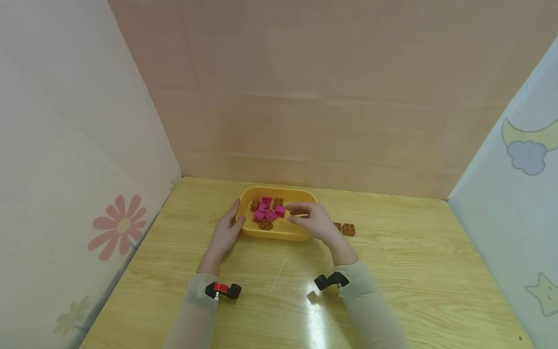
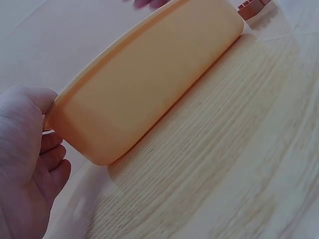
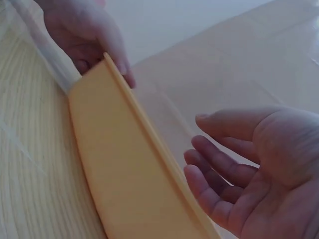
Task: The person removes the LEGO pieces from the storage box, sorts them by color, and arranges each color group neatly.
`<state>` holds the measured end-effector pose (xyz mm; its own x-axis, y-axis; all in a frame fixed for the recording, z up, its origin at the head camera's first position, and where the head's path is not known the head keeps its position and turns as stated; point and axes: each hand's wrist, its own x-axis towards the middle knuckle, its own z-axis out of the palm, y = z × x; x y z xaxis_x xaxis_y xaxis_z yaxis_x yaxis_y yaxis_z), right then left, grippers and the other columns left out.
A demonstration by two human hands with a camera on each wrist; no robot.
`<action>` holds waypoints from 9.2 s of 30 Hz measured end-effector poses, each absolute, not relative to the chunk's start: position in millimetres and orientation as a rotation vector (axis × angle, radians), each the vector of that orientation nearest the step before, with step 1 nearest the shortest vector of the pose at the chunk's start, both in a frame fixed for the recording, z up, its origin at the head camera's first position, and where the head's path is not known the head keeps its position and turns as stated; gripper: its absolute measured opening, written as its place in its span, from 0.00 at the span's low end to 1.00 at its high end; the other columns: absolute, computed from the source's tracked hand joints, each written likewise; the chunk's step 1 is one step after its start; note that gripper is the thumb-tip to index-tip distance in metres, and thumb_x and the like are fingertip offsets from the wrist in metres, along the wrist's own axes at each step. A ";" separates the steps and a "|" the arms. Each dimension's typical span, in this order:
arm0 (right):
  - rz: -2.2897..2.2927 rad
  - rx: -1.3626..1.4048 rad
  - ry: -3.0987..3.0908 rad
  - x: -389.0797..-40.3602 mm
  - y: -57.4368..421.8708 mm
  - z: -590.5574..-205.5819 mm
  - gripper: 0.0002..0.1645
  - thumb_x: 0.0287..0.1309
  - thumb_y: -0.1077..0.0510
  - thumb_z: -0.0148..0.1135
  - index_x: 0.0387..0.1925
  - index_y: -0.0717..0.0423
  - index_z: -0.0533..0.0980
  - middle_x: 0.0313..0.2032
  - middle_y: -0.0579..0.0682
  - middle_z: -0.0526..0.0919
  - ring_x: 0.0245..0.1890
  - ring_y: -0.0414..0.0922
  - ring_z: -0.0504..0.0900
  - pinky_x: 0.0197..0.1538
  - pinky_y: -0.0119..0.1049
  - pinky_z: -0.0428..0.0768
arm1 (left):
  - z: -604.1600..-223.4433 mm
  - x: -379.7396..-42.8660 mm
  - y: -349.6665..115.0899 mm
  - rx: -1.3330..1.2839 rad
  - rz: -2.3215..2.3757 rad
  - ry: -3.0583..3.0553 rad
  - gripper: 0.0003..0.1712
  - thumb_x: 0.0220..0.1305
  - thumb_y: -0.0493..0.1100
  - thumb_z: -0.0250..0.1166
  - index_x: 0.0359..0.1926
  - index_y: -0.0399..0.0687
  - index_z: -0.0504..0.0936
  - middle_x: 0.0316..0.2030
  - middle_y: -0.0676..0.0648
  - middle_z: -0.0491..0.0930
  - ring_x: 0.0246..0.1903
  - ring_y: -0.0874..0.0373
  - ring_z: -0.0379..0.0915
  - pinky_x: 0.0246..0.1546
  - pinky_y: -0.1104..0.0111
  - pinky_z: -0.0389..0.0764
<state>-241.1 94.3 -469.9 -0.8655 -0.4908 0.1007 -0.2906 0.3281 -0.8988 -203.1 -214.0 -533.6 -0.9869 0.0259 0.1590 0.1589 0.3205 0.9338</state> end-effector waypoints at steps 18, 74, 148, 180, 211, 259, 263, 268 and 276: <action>-1.248 -0.864 2.313 -272.6 36.3 -501.3 0.19 0.71 0.61 0.70 0.61 0.52 0.86 0.56 0.47 0.89 0.58 0.45 0.85 0.63 0.44 0.84 | -537.4 -202.6 -217.1 -0.191 -1.701 -2.475 0.38 0.85 0.45 0.57 0.84 0.36 0.54 0.84 0.38 0.50 0.83 0.44 0.44 0.83 0.51 0.49; -0.894 -0.903 2.611 -269.2 19.7 -500.3 0.16 0.70 0.64 0.71 0.55 0.49 0.89 0.52 0.44 0.90 0.57 0.45 0.86 0.64 0.44 0.83 | -535.3 -200.3 -215.8 -0.195 -1.751 -2.456 0.38 0.84 0.46 0.58 0.84 0.37 0.54 0.84 0.38 0.50 0.83 0.45 0.43 0.83 0.52 0.49; -1.601 -0.975 2.609 -263.0 72.8 -484.5 0.23 0.74 0.62 0.66 0.68 0.57 0.81 0.63 0.55 0.82 0.61 0.53 0.83 0.57 0.45 0.88 | -534.2 -199.9 -215.1 -0.154 -1.786 -2.448 0.38 0.84 0.46 0.58 0.84 0.38 0.56 0.84 0.39 0.50 0.84 0.46 0.42 0.83 0.53 0.48; -1.696 -0.814 2.789 -238.4 190.3 -501.6 0.25 0.80 0.63 0.59 0.74 0.60 0.75 0.66 0.58 0.80 0.64 0.57 0.80 0.59 0.20 0.79 | -531.5 -198.1 -217.8 -0.142 -1.790 -2.475 0.38 0.85 0.45 0.56 0.85 0.40 0.53 0.85 0.43 0.48 0.84 0.48 0.41 0.83 0.54 0.49; -1.424 -0.543 2.919 -231.2 264.7 -512.5 0.27 0.84 0.56 0.53 0.77 0.59 0.71 0.73 0.61 0.73 0.71 0.63 0.73 0.60 0.12 0.70 | -533.8 -198.7 -221.9 -0.142 -1.767 -2.484 0.37 0.85 0.45 0.56 0.85 0.39 0.53 0.85 0.42 0.49 0.84 0.47 0.42 0.82 0.53 0.51; -1.073 -0.475 2.860 -227.1 285.4 -521.2 0.27 0.78 0.62 0.61 0.73 0.64 0.74 0.70 0.69 0.74 0.71 0.71 0.69 0.69 0.71 0.71 | -532.1 -198.7 -219.3 -0.145 -1.764 -2.496 0.38 0.85 0.45 0.56 0.85 0.39 0.52 0.85 0.41 0.47 0.84 0.48 0.40 0.83 0.53 0.49; -1.079 -0.467 2.854 -227.2 286.0 -522.7 0.27 0.78 0.62 0.61 0.73 0.64 0.73 0.71 0.69 0.74 0.71 0.71 0.70 0.69 0.70 0.72 | -532.7 -199.5 -219.7 -0.148 -1.772 -2.485 0.38 0.85 0.45 0.56 0.85 0.39 0.52 0.85 0.41 0.48 0.84 0.48 0.41 0.83 0.53 0.49; -1.085 -0.472 2.853 -227.7 286.1 -524.1 0.27 0.78 0.63 0.61 0.73 0.65 0.73 0.70 0.69 0.74 0.70 0.71 0.71 0.68 0.69 0.73 | -533.9 -200.8 -220.3 -0.160 -1.763 -2.480 0.38 0.85 0.44 0.56 0.85 0.39 0.52 0.85 0.40 0.48 0.84 0.47 0.42 0.83 0.53 0.50; -1.095 -0.479 2.844 -229.0 287.2 -524.3 0.28 0.77 0.64 0.61 0.74 0.64 0.72 0.71 0.69 0.73 0.71 0.70 0.70 0.69 0.69 0.73 | -534.0 -201.1 -221.1 -0.166 -1.770 -2.470 0.37 0.85 0.43 0.56 0.85 0.39 0.53 0.85 0.39 0.48 0.84 0.47 0.41 0.83 0.53 0.49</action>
<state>-229.0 287.2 -524.3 -0.9501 -0.3064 0.0577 -0.2661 0.7001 -0.6626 -201.1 -221.1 -534.0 -0.9893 0.0312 0.1428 0.1452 0.3189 0.9366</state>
